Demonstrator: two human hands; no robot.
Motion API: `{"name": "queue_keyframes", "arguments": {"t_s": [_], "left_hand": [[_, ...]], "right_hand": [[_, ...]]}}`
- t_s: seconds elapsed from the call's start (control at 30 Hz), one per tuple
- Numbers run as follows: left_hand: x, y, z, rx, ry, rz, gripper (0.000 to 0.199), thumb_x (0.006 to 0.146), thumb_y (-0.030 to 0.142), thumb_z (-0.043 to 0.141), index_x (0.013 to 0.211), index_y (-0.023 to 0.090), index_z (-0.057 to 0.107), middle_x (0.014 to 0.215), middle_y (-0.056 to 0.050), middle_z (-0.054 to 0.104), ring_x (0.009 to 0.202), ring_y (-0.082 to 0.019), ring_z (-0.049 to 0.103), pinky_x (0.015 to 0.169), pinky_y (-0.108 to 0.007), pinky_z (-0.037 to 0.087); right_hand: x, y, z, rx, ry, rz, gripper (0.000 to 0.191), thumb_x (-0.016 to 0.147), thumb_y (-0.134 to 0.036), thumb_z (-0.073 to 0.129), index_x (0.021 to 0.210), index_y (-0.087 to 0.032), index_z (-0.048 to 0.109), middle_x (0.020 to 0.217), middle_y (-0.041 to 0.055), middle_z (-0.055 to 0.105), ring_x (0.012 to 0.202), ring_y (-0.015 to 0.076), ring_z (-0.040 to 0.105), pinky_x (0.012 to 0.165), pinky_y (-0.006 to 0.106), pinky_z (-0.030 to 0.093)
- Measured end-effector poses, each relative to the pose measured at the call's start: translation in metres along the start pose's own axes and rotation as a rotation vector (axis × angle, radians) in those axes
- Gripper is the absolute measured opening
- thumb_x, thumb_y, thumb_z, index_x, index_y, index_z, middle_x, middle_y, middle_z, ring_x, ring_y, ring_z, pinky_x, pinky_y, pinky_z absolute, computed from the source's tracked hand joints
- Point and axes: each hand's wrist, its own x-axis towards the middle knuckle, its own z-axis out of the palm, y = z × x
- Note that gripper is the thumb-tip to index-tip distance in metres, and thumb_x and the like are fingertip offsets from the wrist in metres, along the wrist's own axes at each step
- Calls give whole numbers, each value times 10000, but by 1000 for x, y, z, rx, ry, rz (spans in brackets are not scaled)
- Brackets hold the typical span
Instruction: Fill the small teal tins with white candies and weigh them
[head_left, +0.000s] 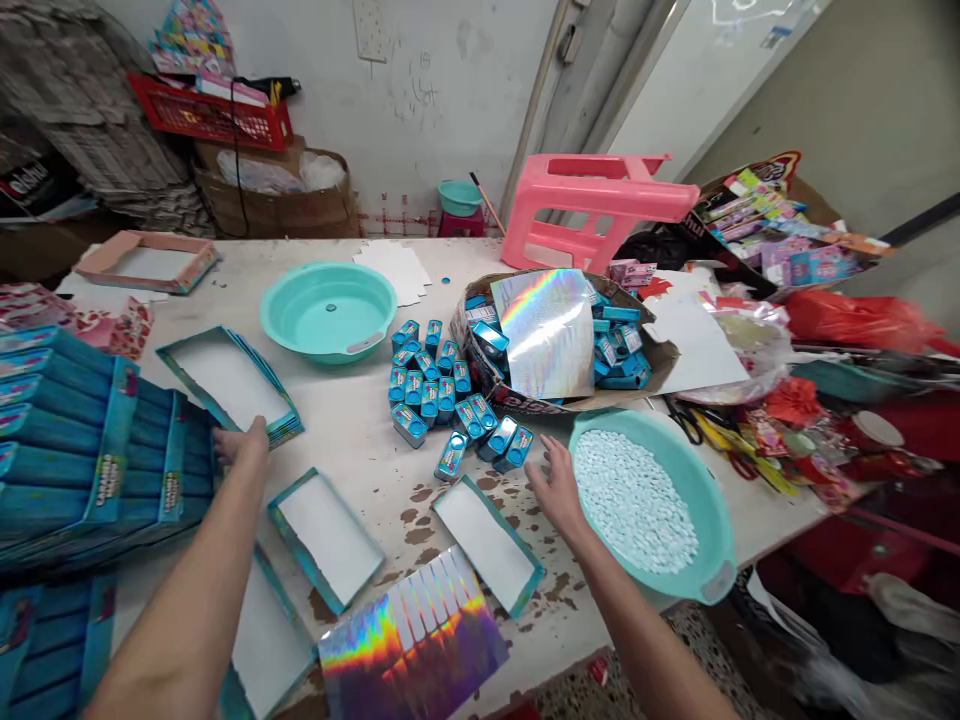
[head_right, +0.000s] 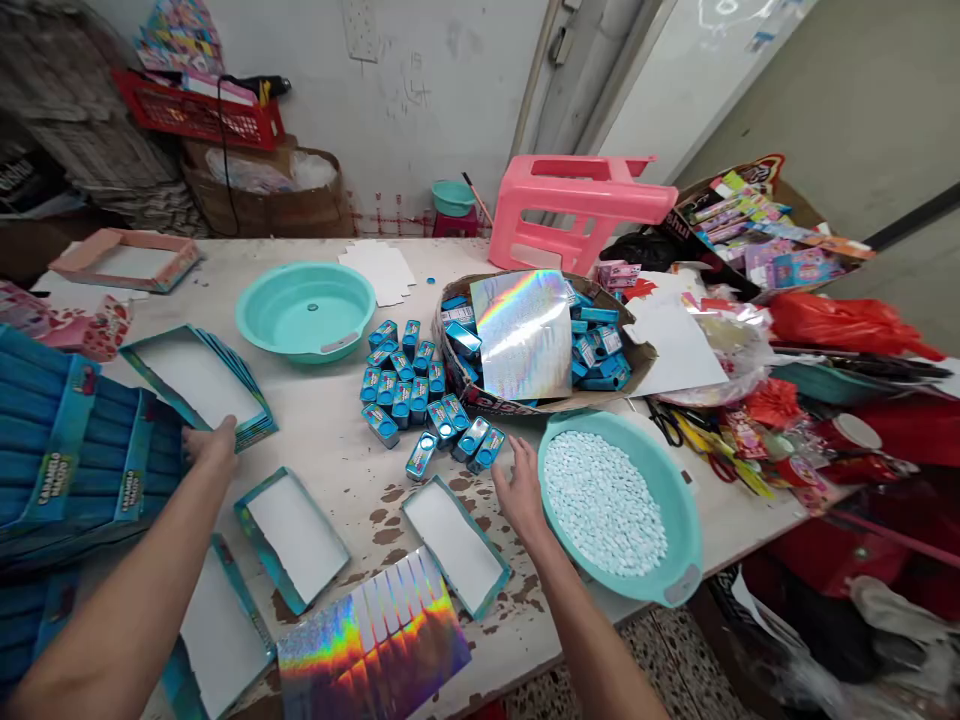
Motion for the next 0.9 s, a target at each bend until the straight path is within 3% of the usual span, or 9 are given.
{"name": "queue_keyframes", "arguments": {"t_s": [0.07, 0.13, 0.27, 0.33, 0.4, 0.53, 0.67, 0.73, 0.9], "left_hand": [[-39, 8, -8, 24, 32, -66, 736, 701, 354, 681, 1308, 168, 307, 1340, -168, 429, 1198, -371, 421, 897, -605, 408], [-103, 17, -16, -43, -8, 177, 698, 739, 399, 640, 1330, 208, 320, 1361, -130, 416, 1227, -334, 402, 959, -550, 394], [-243, 43, -8, -121, -623, 733, 541, 790, 351, 593, 1296, 259, 425, 1273, -90, 525, 1172, -272, 495, 950, -400, 452], [-282, 60, 9, -48, -689, 809, 432, 837, 239, 503, 1267, 241, 471, 1195, -99, 573, 1108, -255, 546, 900, -369, 475], [-294, 76, 28, 29, -624, 770, 378, 860, 190, 433, 1231, 192, 505, 1124, -124, 589, 1051, -252, 572, 857, -357, 481], [-282, 102, 50, 64, -515, 655, 349, 892, 302, 422, 1192, 149, 513, 1073, -135, 575, 1011, -257, 574, 822, -351, 474], [-279, 122, 48, 136, -632, 583, 468, 896, 514, 364, 1155, 145, 486, 1044, -145, 577, 968, -275, 589, 765, -365, 473], [-284, 131, 46, 216, -695, 545, 584, 848, 621, 373, 1156, 133, 459, 1034, -157, 577, 959, -300, 590, 757, -390, 466], [-300, 151, 50, 321, -652, 388, 822, 668, 755, 511, 1168, 111, 407, 1140, -212, 506, 1091, -364, 505, 833, -447, 424]], "right_hand": [[12, 6, 8, -1, -24, 71, 666, 785, -480, 545, 1357, -183, 377, 1357, 167, 364, 1278, 308, 378, 968, 477, 434], [24, 3, 18, -23, -45, 112, 763, 742, -540, 589, 1377, -191, 350, 1374, 167, 343, 1303, 322, 349, 1001, 478, 402], [42, -10, 32, -64, -153, 182, 868, 657, -571, 658, 1391, -234, 340, 1412, 151, 264, 1323, 326, 328, 1010, 436, 390], [48, -15, 34, -80, -213, 204, 852, 641, -555, 668, 1376, -250, 364, 1398, 139, 267, 1295, 312, 370, 992, 406, 402], [54, -18, 33, -126, -262, 214, 817, 635, -540, 670, 1348, -244, 402, 1372, 136, 302, 1251, 304, 415, 975, 396, 407], [67, -28, 28, -331, -317, 121, 708, 670, -512, 633, 1305, -250, 461, 1340, 114, 413, 1244, 338, 381, 977, 477, 359], [83, -35, 29, -390, -493, 2, 548, 722, -439, 603, 1248, -299, 540, 1248, 60, 543, 1167, 318, 436, 953, 516, 335], [87, -32, 31, -401, -510, -58, 471, 730, -452, 611, 1178, -306, 607, 1250, 42, 554, 1160, 321, 429, 961, 527, 313], [88, -16, 29, -387, -511, -223, 362, 774, -489, 609, 1104, -352, 663, 1375, 13, 472, 1205, 332, 382, 967, 538, 303]]}}
